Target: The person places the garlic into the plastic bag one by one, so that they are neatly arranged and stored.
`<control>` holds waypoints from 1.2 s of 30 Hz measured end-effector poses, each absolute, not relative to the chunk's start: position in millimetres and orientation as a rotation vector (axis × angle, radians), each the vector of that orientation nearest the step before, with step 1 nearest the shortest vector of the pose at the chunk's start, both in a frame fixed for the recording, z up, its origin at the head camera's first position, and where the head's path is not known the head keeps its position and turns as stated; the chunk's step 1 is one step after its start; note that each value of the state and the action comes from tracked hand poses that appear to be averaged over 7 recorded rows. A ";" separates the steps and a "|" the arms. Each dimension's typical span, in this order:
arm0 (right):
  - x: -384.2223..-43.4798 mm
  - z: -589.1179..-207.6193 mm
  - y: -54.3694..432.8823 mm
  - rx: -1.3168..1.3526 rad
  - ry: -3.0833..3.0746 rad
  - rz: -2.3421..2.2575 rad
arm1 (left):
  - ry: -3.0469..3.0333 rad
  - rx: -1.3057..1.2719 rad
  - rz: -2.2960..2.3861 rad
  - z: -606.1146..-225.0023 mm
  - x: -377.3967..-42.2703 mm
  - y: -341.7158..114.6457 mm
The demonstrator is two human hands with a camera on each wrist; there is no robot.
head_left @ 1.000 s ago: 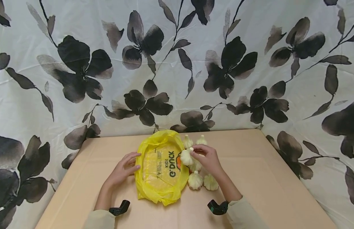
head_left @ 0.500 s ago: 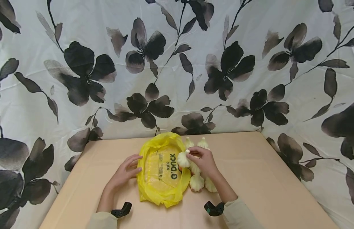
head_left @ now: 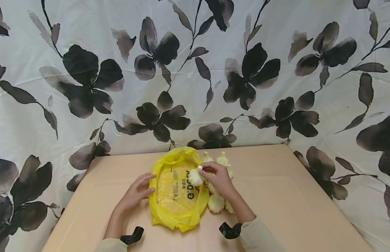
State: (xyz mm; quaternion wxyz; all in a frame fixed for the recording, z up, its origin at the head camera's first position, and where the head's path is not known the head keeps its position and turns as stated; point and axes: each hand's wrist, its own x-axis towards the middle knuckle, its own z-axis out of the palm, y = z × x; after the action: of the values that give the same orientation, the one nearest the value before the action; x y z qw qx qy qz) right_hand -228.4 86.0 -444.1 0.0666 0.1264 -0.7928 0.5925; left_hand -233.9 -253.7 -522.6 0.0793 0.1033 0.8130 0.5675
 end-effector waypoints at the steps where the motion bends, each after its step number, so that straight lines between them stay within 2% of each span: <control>1: -226.1 -440.1 85.1 0.386 -2.398 1.779 | 2.433 0.319 1.694 -522.6 -234.5 -253.3; 5: -218.3 -425.1 81.8 0.418 -2.428 1.767 | 2.435 0.346 1.694 -522.4 -237.3 -252.5; 18: -239.0 -458.5 73.7 0.464 -2.442 1.740 | 2.422 0.399 1.736 -520.4 -237.1 -254.0; 36: -229.3 -449.3 55.3 0.489 -2.465 1.785 | 2.395 0.367 1.764 -518.3 -232.6 -256.3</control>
State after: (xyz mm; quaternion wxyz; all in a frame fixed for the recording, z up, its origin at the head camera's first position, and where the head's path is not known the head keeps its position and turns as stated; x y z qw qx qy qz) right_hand -229.3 55.3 -449.3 0.0296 0.1587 -0.7993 0.5789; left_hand -232.6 -256.3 -518.3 0.0722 0.1222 0.7970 0.5871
